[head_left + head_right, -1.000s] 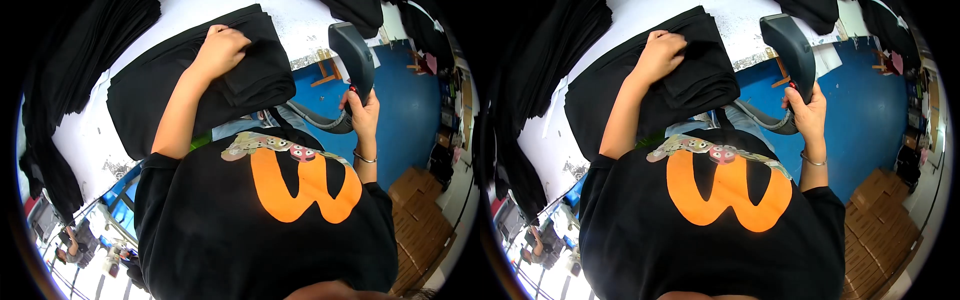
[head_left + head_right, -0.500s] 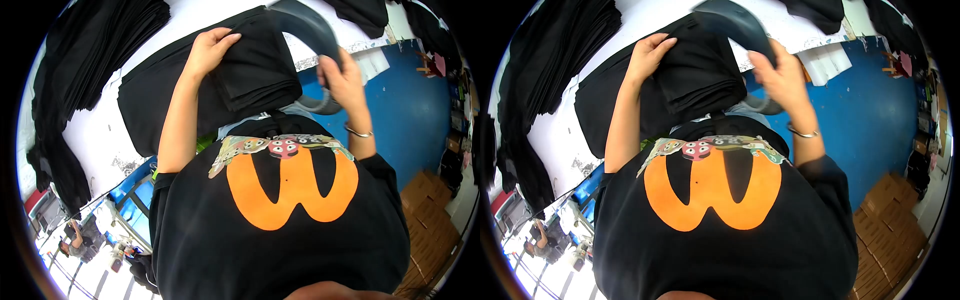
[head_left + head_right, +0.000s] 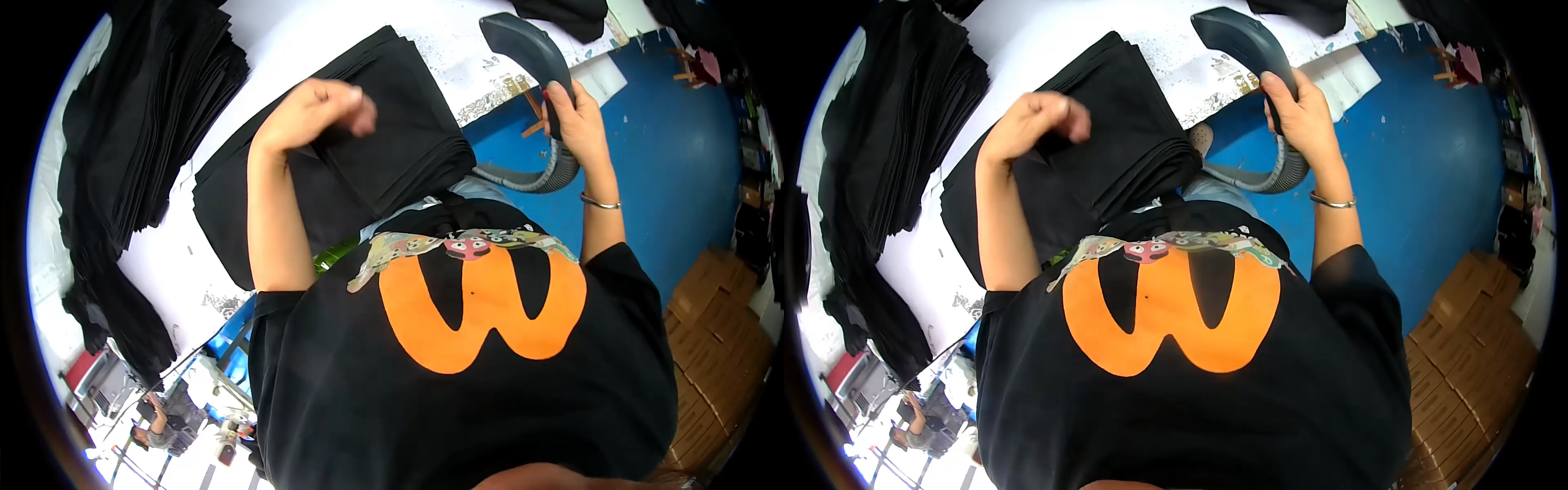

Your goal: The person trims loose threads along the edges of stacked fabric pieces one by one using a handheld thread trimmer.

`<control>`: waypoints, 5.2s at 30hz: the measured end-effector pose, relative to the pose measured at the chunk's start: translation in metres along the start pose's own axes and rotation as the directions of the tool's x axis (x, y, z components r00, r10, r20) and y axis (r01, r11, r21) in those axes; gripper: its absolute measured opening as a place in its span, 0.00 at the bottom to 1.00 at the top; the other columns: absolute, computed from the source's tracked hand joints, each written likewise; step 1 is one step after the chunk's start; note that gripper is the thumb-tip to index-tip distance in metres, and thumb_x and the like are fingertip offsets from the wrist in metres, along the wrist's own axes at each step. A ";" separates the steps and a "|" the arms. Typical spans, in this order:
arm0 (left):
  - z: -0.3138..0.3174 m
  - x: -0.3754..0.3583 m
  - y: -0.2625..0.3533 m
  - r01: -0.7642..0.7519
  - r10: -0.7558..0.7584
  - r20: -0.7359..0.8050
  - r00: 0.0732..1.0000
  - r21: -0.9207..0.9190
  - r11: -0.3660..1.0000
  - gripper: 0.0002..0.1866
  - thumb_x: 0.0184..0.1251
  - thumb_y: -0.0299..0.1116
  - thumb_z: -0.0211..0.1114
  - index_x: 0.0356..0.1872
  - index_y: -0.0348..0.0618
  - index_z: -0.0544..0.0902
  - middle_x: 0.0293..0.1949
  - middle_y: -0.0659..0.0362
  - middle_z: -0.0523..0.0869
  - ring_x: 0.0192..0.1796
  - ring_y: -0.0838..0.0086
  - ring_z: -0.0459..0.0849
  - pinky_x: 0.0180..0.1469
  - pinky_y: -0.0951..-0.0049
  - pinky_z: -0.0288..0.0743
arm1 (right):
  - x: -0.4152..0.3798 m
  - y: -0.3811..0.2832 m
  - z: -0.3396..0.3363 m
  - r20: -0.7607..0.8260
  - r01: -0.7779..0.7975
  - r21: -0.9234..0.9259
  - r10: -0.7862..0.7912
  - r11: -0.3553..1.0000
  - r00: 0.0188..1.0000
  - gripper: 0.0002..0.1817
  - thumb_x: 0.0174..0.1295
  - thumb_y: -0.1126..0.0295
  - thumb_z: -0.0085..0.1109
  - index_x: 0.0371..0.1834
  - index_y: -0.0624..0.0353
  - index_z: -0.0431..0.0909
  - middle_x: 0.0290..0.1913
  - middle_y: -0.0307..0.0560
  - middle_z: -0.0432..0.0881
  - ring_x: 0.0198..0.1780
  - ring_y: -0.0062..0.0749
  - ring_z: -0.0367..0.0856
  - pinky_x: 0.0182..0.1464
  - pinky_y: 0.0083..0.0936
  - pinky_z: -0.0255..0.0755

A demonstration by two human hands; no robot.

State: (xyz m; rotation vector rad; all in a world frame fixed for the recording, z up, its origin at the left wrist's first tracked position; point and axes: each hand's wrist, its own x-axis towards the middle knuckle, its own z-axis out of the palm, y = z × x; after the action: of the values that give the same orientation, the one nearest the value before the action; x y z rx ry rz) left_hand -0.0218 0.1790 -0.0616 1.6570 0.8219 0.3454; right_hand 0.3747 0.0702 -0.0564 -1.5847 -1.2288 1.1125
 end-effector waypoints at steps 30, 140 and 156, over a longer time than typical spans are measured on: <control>0.113 0.065 -0.043 0.103 0.359 -0.648 0.671 0.561 0.821 0.07 0.53 0.28 0.80 0.29 0.43 0.87 0.32 0.59 0.85 0.35 0.62 0.85 0.40 0.65 0.78 | -0.013 0.025 0.040 0.154 -0.149 -0.150 0.172 0.978 0.973 0.29 0.73 0.45 0.60 0.46 0.67 0.82 0.23 0.47 0.81 0.21 0.31 0.79 0.28 0.30 0.73; 0.110 0.089 -0.024 0.095 0.154 -0.584 0.797 0.373 0.923 0.12 0.56 0.27 0.81 0.40 0.38 0.89 0.57 0.53 0.81 0.59 0.62 0.81 0.60 0.67 0.77 | 0.055 0.049 0.034 0.362 -0.244 0.235 0.148 0.941 0.920 0.31 0.75 0.40 0.55 0.35 0.63 0.77 0.18 0.39 0.76 0.16 0.21 0.73 0.24 0.22 0.71; 0.087 0.033 -0.003 0.230 -0.268 -0.387 0.882 -0.144 0.963 0.06 0.71 0.23 0.69 0.45 0.34 0.89 0.50 0.54 0.88 0.40 0.75 0.87 0.43 0.76 0.81 | 0.032 0.058 -0.006 0.431 -0.173 0.031 0.144 0.984 0.891 0.27 0.76 0.43 0.55 0.38 0.61 0.79 0.18 0.36 0.74 0.17 0.18 0.73 0.21 0.20 0.66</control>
State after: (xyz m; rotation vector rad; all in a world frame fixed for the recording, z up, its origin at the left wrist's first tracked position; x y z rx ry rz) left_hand 0.0548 0.1379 -0.0939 1.3867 1.2966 0.5469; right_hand 0.3995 0.0906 -0.1147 -1.4515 -1.3366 1.6575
